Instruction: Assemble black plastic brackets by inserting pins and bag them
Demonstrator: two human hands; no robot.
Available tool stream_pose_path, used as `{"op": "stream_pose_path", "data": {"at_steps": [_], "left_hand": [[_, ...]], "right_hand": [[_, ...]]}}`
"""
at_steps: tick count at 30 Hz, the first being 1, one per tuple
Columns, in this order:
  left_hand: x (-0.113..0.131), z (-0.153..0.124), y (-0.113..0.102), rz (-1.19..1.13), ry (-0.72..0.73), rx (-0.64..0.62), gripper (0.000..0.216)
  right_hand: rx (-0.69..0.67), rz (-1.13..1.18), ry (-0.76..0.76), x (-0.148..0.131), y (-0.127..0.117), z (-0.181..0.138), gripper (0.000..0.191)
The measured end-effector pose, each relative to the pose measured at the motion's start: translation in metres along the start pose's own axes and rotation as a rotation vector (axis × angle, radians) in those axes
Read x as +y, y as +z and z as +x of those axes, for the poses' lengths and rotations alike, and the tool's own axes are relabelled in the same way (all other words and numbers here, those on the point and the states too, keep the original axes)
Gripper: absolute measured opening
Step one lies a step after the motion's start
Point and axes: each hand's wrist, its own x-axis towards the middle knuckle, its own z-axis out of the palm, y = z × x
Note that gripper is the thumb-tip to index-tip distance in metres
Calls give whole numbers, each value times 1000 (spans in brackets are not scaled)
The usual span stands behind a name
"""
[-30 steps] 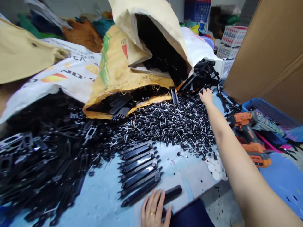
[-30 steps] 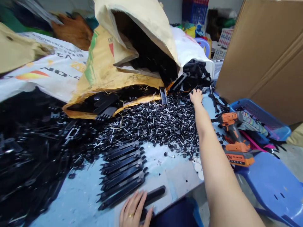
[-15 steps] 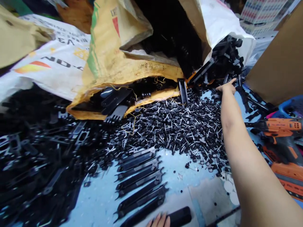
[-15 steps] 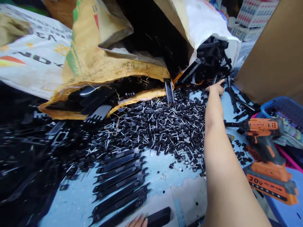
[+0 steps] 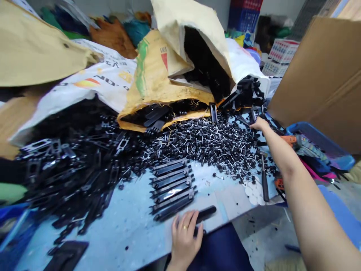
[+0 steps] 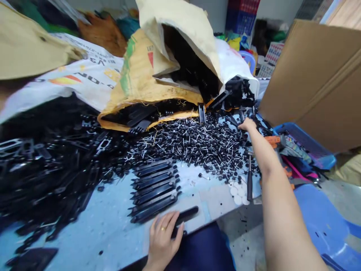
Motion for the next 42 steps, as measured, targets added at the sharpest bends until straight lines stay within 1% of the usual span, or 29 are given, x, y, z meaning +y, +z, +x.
{"op": "stream_pose_path", "data": {"at_steps": [2, 3, 6, 8, 9, 11, 13, 15, 17, 19, 20, 22, 26, 28, 31, 33, 35, 38, 42], "left_hand": [[2, 6, 0, 12, -24, -54, 30], [2, 9, 0, 18, -22, -107, 27], [-1, 17, -4, 1, 27, -307, 27], [-7, 20, -10, -20, 36, -412, 28], [-10, 20, -13, -22, 27, -451, 28], [-15, 18, -18, -12, 8, -511, 27], [-18, 17, -21, -14, 0, -545, 26], [-18, 19, -20, -44, 1, -563, 27], [-14, 24, -19, -86, 3, -591, 28], [-10, 31, -18, -122, 2, -641, 27], [-8, 34, -18, -135, -6, -666, 27], [-5, 40, -19, -150, -31, -710, 30], [-1, 47, -23, -172, -62, -767, 33], [1, 49, -25, -174, -67, -770, 31], [3, 48, -27, -153, -62, -759, 49], [4, 46, -27, -149, -46, -741, 56], [3, 43, -28, -159, -49, -727, 54], [1, 39, -28, -180, -80, -709, 44], [-3, 36, -29, -234, -41, -678, 32]], "right_hand": [[-98, -29, -47, -8, -6, -29, 41], [-116, -39, -73, -13, -8, -43, 36], [-39, -51, -139, -22, -14, -82, 30], [11, -27, -209, -23, -18, -109, 31], [9, 12, -261, -23, -19, -124, 33], [-37, 117, -402, -20, -19, -155, 37], [-113, 177, -598, -17, -13, -191, 34], [-208, 115, -809, -15, -4, -229, 28], [-331, -3, -1025, -12, 9, -264, 24], [-434, -114, -1192, -10, 24, -292, 24], [-465, -158, -1243, -9, 31, -303, 25], [-480, -233, -1268, -8, 43, -317, 30], [-451, -305, -1207, -10, 58, -324, 37], [-445, -321, -1174, -12, 60, -325, 38], [-429, -322, -1139, -13, 59, -328, 40], [-392, -300, -1133, -13, 57, -330, 42], [-347, -283, -1138, -14, 53, -334, 43], [-292, -289, -1151, -17, 44, -338, 45], [-267, -310, -1185, -23, 35, -341, 44]]}}
